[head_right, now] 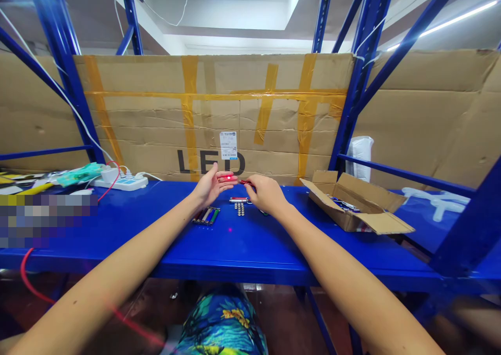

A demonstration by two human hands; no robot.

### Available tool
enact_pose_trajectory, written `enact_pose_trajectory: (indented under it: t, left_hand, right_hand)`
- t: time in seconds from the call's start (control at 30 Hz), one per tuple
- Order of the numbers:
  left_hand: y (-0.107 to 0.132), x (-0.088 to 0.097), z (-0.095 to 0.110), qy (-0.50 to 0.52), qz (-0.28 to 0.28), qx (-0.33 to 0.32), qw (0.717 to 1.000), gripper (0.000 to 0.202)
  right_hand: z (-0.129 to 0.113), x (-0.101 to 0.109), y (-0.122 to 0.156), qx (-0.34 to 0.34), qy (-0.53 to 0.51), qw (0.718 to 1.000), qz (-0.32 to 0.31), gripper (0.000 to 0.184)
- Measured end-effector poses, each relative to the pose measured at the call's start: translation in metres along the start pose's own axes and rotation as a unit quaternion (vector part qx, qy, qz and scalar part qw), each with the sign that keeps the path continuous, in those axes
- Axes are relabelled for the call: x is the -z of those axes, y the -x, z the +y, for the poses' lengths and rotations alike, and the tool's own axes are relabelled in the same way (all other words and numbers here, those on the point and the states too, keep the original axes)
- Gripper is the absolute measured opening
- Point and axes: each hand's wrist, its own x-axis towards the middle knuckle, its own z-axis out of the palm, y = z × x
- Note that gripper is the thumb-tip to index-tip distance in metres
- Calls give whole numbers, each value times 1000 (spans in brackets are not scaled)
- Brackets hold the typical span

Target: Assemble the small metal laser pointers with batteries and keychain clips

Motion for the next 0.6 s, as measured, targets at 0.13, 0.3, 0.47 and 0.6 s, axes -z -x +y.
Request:
enact_pose_trajectory:
  t: [0.13,0.3,0.47,0.6]
  left_hand:
    - [0,0,0,-1,-1,-1,1000,59]
    - [0,0,0,4,-4,-2,1000,60]
    - [0,0,0,9,-5,-2,1000,60]
    - [0,-1,0,2,-7,-3,1000,60]
  right_hand:
    - [1,1,0,-4,8,1000,0,26]
    - [0,2,0,-2,-1,1000,-6,26]
    - [0,1,-1,0,-9,1000,-7,25]
    - [1,0,-1,-3,-20,1000,-2,24]
